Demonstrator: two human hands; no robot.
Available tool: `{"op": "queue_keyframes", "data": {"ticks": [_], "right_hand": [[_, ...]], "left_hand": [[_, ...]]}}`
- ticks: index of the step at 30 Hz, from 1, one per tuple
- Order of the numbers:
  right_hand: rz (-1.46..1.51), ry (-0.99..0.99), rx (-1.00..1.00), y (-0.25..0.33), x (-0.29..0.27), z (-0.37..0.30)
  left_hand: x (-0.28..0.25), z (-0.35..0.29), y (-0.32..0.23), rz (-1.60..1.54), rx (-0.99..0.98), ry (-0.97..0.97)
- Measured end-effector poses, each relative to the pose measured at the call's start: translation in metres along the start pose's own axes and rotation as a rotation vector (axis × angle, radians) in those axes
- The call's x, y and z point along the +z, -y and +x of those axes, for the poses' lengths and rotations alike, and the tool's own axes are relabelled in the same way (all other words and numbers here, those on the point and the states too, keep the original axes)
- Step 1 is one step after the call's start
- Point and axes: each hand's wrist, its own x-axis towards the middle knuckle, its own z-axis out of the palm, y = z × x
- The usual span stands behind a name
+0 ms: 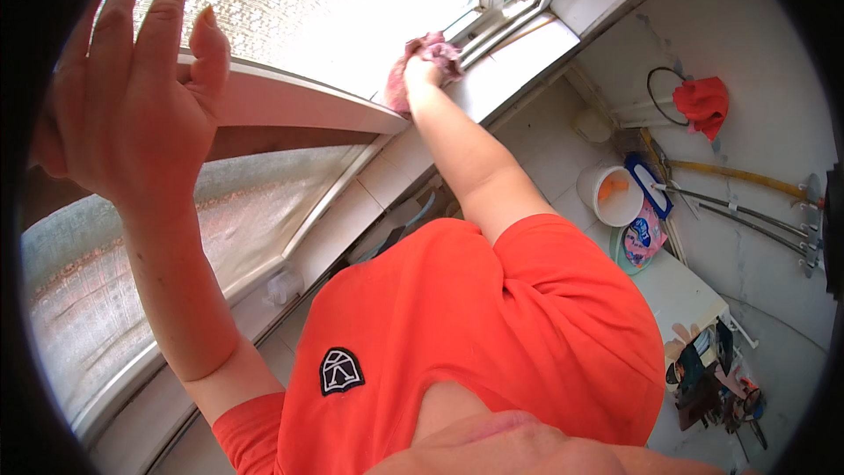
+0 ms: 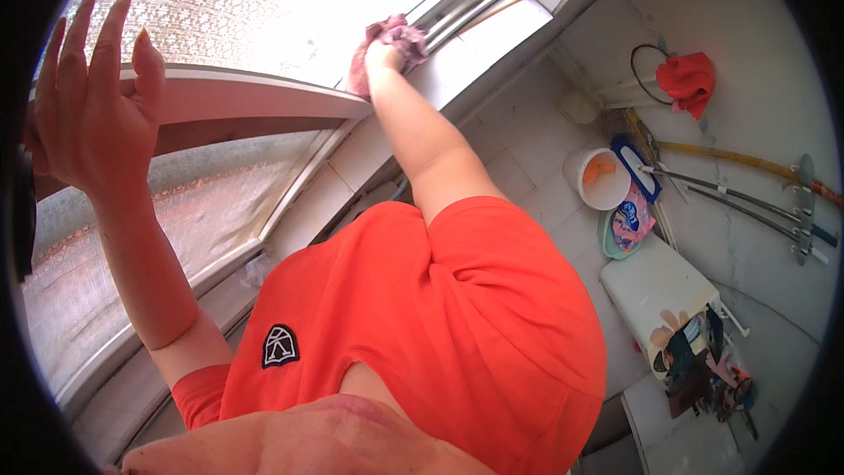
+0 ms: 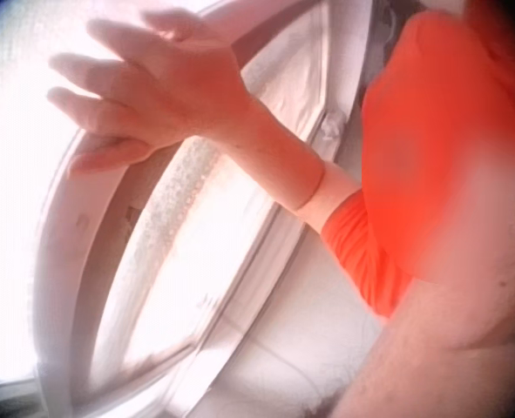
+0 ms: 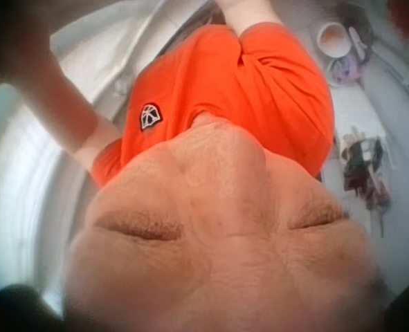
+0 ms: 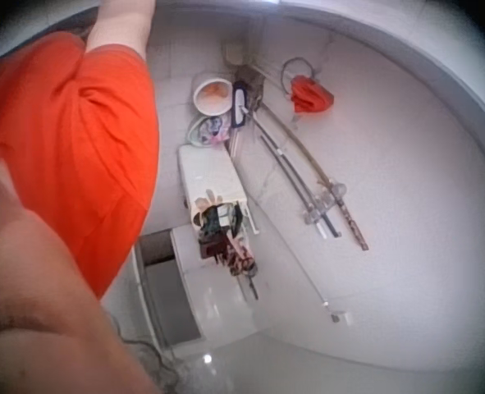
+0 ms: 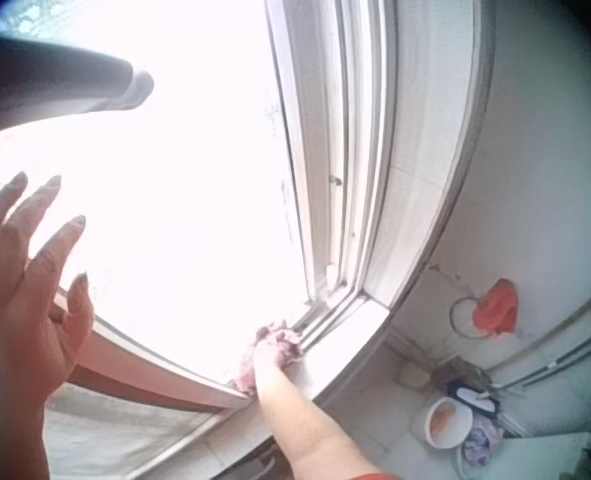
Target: The person washes a cloth in a red sink, wrings it out, and then uses it to wipe the window frame and glass. The person moves from the sink to the window and cleans various parts of the frame and glass surface.
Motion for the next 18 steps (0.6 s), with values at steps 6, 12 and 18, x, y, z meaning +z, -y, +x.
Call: {"op": "queue_keyframes", "data": {"ticks": [6, 12, 18], "right_hand": [[-0.558, -0.009, 0.097, 0.033, -0.008, -0.033], [-0.630, 0.118, -0.110, 0.116, -0.040, 0.118], [0.100, 0.212, 0.029, 0.094, -0.047, 0.046]], "left_hand": [[-0.009, 0.007, -0.013, -0.022, -0.106, -0.074], [-0.002, 0.001, 0.019, 0.063, 0.140, -0.008], [-0.001, 0.006, 0.000, -0.062, -0.031, -0.003]]}}
